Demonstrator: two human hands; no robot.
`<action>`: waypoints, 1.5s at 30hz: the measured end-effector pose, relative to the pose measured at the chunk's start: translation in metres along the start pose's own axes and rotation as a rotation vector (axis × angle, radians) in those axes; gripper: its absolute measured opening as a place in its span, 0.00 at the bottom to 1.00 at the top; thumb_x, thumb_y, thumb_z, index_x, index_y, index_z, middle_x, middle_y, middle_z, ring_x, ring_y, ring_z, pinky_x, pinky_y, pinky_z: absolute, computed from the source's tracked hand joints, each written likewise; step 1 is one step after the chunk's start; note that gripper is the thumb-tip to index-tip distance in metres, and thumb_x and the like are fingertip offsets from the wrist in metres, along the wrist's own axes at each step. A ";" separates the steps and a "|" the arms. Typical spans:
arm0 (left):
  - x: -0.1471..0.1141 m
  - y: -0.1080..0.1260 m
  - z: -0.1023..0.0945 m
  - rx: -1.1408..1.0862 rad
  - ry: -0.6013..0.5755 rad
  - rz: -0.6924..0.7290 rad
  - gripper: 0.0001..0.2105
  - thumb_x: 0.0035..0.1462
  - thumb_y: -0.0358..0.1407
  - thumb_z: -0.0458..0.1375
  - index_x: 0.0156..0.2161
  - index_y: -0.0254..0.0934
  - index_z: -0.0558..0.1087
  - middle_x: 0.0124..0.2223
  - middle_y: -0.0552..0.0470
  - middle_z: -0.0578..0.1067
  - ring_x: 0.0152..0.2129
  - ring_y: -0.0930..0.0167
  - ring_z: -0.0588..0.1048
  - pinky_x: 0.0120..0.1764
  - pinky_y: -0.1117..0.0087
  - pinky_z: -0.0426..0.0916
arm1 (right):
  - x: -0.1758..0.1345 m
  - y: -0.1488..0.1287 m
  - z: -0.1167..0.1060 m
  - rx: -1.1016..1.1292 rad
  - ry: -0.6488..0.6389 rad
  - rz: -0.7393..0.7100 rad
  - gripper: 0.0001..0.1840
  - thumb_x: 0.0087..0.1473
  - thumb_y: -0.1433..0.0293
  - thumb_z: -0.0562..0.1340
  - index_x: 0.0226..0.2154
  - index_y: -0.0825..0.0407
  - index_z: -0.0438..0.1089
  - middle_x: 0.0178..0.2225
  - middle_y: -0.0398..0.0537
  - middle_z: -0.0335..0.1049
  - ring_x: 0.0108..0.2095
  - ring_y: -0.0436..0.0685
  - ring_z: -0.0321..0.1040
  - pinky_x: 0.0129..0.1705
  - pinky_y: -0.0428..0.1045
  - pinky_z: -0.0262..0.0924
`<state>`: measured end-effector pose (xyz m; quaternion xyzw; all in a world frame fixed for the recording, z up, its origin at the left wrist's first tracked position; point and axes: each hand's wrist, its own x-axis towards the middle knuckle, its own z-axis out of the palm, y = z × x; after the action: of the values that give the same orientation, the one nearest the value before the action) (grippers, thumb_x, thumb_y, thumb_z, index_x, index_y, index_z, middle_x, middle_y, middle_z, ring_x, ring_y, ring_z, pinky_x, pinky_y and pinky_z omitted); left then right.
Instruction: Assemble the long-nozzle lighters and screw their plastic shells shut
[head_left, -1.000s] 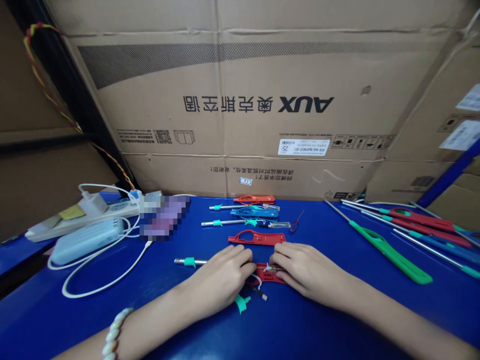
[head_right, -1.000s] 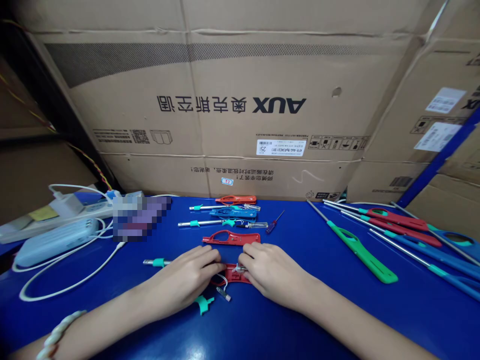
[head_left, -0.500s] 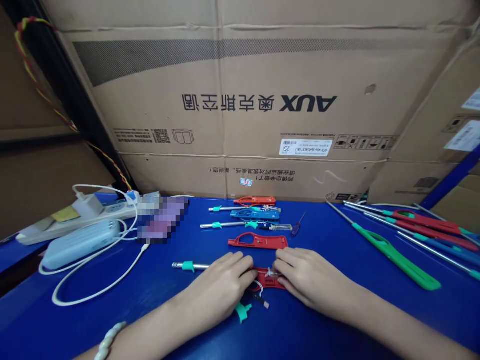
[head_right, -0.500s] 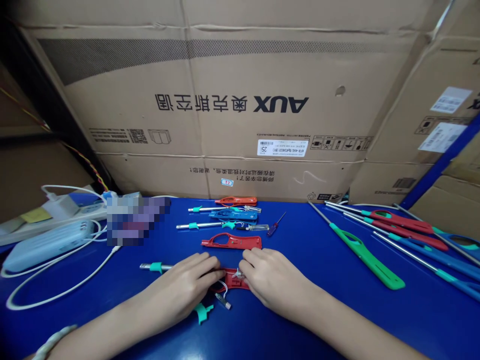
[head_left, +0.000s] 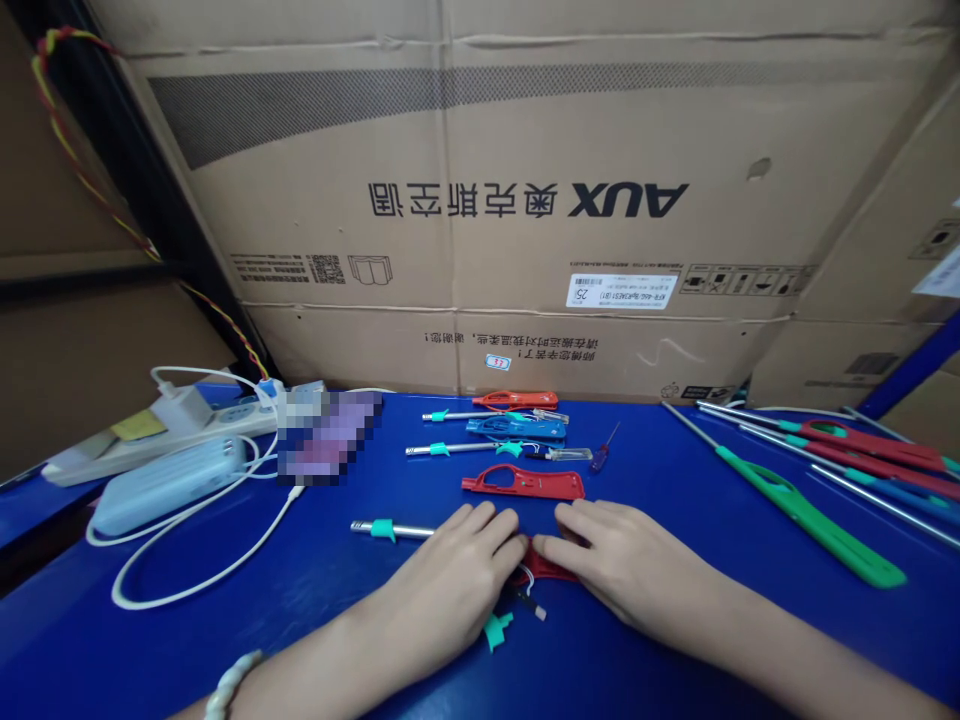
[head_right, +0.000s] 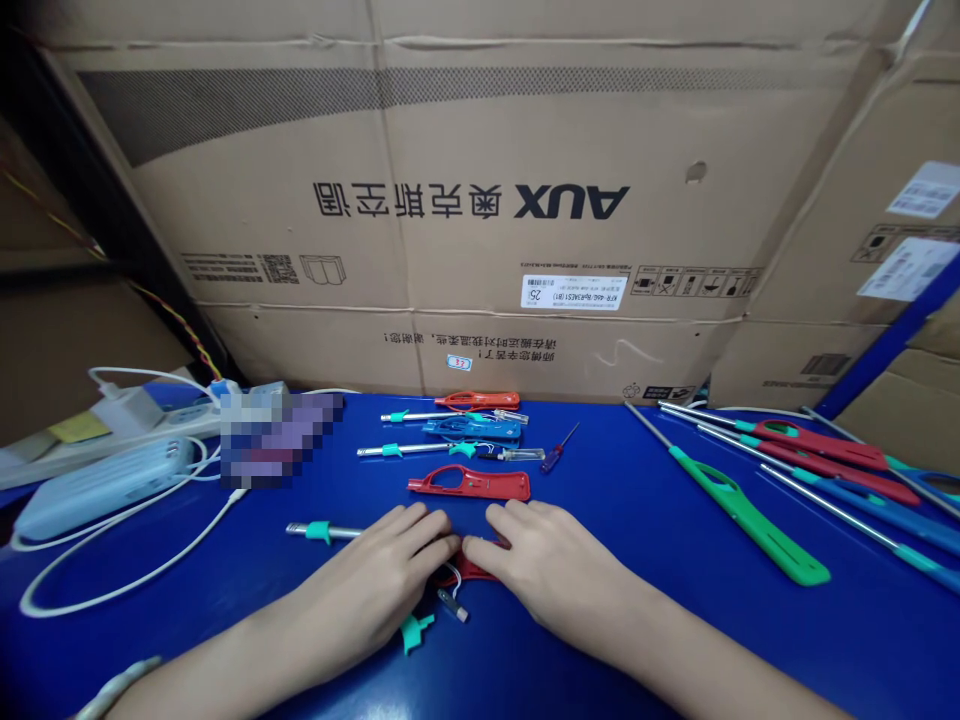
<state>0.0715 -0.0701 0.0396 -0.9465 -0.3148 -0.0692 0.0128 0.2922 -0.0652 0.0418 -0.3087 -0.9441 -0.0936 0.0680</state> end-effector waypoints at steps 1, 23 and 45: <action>0.000 0.000 0.000 -0.018 0.000 -0.006 0.17 0.55 0.21 0.48 0.50 0.33 0.66 0.43 0.46 0.69 0.38 0.63 0.66 0.40 0.61 0.65 | 0.000 0.000 0.000 0.005 -0.003 -0.001 0.10 0.60 0.74 0.54 0.42 0.48 0.67 0.33 0.46 0.66 0.31 0.56 0.65 0.31 0.49 0.57; -0.005 -0.005 -0.010 -0.280 -0.002 -0.086 0.12 0.59 0.23 0.47 0.42 0.35 0.70 0.41 0.47 0.68 0.38 0.67 0.67 0.42 0.66 0.67 | 0.001 -0.002 -0.001 0.022 0.017 0.017 0.12 0.60 0.75 0.55 0.42 0.48 0.69 0.32 0.47 0.67 0.31 0.56 0.66 0.31 0.48 0.58; -0.005 -0.004 -0.005 -0.252 0.031 -0.126 0.10 0.62 0.24 0.45 0.39 0.34 0.68 0.39 0.48 0.67 0.36 0.66 0.66 0.41 0.63 0.64 | 0.002 0.003 -0.004 0.031 0.059 0.017 0.07 0.57 0.77 0.57 0.29 0.53 0.67 0.29 0.47 0.69 0.29 0.55 0.66 0.32 0.49 0.57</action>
<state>0.0648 -0.0706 0.0439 -0.9179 -0.3620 -0.1235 -0.1058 0.2929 -0.0627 0.0462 -0.3126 -0.9404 -0.0874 0.1014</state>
